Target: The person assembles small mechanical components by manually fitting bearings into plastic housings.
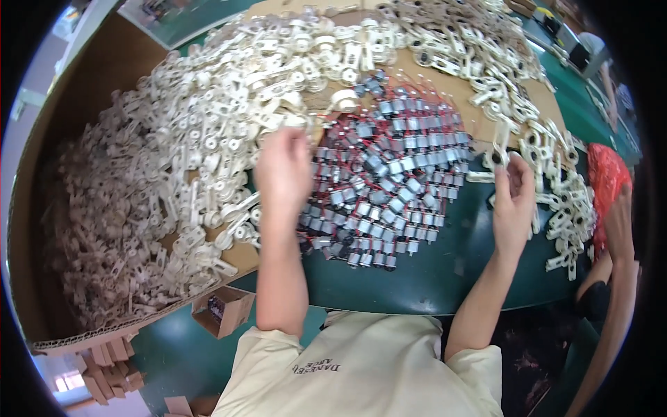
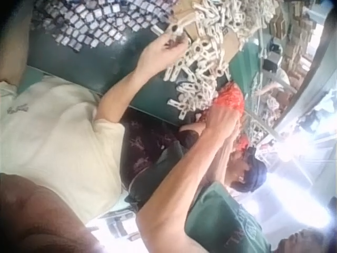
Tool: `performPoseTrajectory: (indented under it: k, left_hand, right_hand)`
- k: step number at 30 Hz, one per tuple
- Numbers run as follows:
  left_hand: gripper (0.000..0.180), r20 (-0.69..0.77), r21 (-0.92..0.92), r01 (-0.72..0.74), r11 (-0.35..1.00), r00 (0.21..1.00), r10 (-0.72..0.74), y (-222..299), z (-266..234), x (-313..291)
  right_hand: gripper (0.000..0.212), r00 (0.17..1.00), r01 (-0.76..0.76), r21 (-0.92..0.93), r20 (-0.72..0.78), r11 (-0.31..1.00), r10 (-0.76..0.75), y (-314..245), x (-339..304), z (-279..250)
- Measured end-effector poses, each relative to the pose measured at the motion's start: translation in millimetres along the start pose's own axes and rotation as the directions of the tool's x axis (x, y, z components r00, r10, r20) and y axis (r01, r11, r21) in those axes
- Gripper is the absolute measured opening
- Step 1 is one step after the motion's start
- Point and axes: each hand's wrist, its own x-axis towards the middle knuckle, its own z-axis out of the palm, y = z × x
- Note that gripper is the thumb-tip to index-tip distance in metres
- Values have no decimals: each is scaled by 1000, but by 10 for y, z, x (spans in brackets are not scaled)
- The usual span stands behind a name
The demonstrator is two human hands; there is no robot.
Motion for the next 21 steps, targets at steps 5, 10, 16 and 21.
performPoseTrajectory:
  k: [5, 10, 16, 21]
  left_hand:
    - [39, -21, 218, 40, 975, 999, -36, -397, -42, 67]
    - [34, 85, 243, 39, 969, 994, -62, -368, -90, 86]
    - [20, -63, 237, 52, 970, 997, -38, -314, -187, 45]
    - [23, 37, -370, 209, 905, 977, -210, 101, -284, -147]
  right_hand:
    - [20, 988, 52, -7, 147, 999, -51, -214, -89, 146]
    - [14, 877, 143, -155, 478, 978, -53, -421, -274, 291]
    - [24, 786, 275, -237, 614, 932, -76, -420, -360, 359]
    - [22, 701, -278, 317, 713, 907, -34, -516, -339, 193]
